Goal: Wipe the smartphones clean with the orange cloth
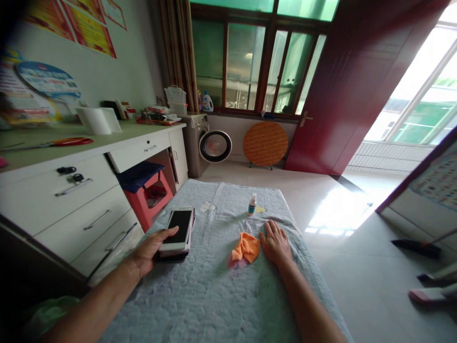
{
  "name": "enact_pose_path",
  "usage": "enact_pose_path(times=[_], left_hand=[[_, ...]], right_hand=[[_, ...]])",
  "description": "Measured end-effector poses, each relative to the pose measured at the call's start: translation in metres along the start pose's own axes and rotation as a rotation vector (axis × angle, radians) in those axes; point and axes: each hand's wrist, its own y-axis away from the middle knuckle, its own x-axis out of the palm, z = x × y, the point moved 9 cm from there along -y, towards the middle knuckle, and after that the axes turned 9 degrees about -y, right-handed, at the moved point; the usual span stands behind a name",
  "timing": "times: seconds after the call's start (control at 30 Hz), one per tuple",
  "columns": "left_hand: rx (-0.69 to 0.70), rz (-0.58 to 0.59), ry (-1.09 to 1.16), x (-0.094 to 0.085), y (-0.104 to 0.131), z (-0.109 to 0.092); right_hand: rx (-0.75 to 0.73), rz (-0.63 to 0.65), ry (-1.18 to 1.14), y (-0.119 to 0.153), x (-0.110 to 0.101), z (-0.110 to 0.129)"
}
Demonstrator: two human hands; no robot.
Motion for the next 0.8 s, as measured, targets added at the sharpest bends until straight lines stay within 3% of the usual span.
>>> enact_pose_path(times=[0.33, 0.57, 0.8], left_hand=[[0.007, 0.017, -0.024, -0.004, -0.008, 0.014], [0.048, 0.021, -0.026, 0.001, -0.013, 0.013], [0.014, -0.032, -0.092, -0.009, -0.021, 0.006]], right_hand=[[-0.068, -0.027, 0.024, -0.007, -0.006, 0.001], [-0.108, -0.026, 0.000, -0.017, -0.004, -0.007], [-0.026, -0.007, 0.028, -0.013, -0.006, -0.004]])
